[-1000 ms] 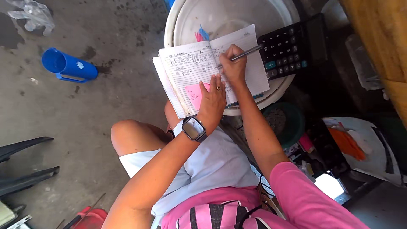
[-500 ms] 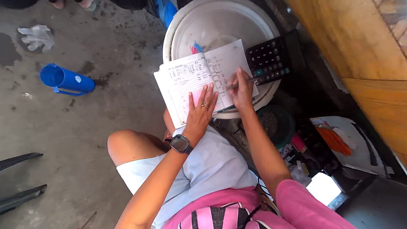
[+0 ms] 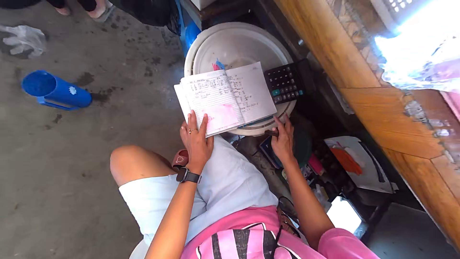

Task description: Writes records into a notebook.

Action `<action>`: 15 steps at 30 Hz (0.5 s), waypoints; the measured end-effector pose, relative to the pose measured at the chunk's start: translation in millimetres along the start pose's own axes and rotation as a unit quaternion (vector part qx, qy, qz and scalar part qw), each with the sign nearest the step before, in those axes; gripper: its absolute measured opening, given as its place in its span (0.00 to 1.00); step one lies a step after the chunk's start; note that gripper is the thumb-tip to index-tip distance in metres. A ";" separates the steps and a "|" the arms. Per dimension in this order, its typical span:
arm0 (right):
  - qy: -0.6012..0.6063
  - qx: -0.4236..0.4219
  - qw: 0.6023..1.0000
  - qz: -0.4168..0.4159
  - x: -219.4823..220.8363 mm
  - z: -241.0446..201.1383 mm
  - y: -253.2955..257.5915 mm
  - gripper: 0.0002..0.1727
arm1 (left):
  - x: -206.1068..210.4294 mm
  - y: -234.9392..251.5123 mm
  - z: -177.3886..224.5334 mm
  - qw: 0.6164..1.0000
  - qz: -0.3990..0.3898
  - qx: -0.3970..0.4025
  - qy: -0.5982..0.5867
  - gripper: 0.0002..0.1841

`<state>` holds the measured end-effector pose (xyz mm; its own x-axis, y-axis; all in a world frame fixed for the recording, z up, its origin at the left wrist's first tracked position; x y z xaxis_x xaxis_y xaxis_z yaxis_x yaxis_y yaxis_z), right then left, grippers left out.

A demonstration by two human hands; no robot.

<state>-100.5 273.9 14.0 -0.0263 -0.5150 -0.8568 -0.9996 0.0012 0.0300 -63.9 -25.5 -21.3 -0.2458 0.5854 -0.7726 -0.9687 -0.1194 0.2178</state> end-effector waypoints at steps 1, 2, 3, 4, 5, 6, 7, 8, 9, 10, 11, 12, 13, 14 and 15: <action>-0.006 0.012 1.000 -0.009 1.2 -1.9 5.9 0.31 | 0.1 -0.4 -1.5 1.000 0.001 -0.003 -0.006 0.35; -0.008 0.026 0.999 -0.019 2.1 -5.1 12.0 0.35 | 0.3 -0.7 -2.7 1.000 0.001 -0.003 -0.012 0.36; -0.006 0.037 0.999 -0.026 3.4 -8.3 18.5 0.36 | 0.2 -0.9 -3.4 1.000 0.002 -0.003 -0.018 0.36; 0.002 0.047 0.998 -0.031 5.5 -11.1 25.4 0.38 | 0.4 -1.4 -4.0 1.000 0.004 -0.003 -0.023 0.36; 0.006 0.057 0.998 -0.034 9.1 -12.7 32.2 0.38 | 0.9 -1.4 -4.7 1.000 0.004 -0.006 -0.028 0.35; 0.009 0.071 0.997 -0.036 13.8 -13.2 38.7 0.37 | 1.6 -1.2 -5.8 0.999 0.005 -0.008 -0.031 0.35; 0.004 0.084 0.996 -0.042 18.3 -14.5 43.2 0.36 | 1.9 -0.7 -6.6 0.999 0.006 -0.010 -0.035 0.35; -0.010 0.092 0.995 -0.048 22.3 -15.8 45.8 0.35 | 2.0 -0.5 -7.7 0.999 0.009 -0.011 -0.037 0.34; -0.027 0.096 0.994 -0.052 25.7 -16.5 46.7 0.34 | 2.0 -0.6 -8.7 0.999 0.014 -0.013 -0.038 0.33; -0.043 0.097 0.993 -0.052 27.8 -16.8 46.7 0.34 | 1.8 -0.9 -9.4 0.999 0.019 -0.015 -0.044 0.33; -0.049 0.092 0.993 -0.051 28.6 -17.5 46.0 0.34 | 1.4 -1.2 -9.7 0.998 0.026 -0.016 -0.050 0.33; -0.054 0.087 0.993 -0.053 28.7 -18.3 44.9 0.35 | 1.0 -1.5 -9.6 0.998 0.033 -0.016 -0.053 0.33; -0.060 0.081 0.993 -0.057 28.7 -19.1 43.6 0.36 | 0.6 -1.8 -9.4 0.998 0.035 -0.018 -0.056 0.34; -0.065 0.079 0.993 -0.066 29.1 -19.3 42.6 0.37 | 0.3 -1.9 -9.5 0.997 0.035 -0.019 -0.059 0.34; -0.068 0.076 0.992 -0.074 29.0 -19.4 41.6 0.38 | 0.2 -1.9 -9.8 0.997 0.032 -0.021 -0.061 0.34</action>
<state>-142.6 242.3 0.5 0.1298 -0.3991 -0.9077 -0.9830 0.0679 -0.1704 -62.4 -33.0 -27.8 -0.3045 0.6680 -0.6790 -0.9521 -0.1919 0.2382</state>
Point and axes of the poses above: each hand's wrist, its own y-axis towards the middle knuckle, its own x-axis out of the palm, z = x × y, the point moved 7 cm from there along y, towards the middle knuckle, and after that the axes turned 2 degrees about y, right-handed, at the moved point
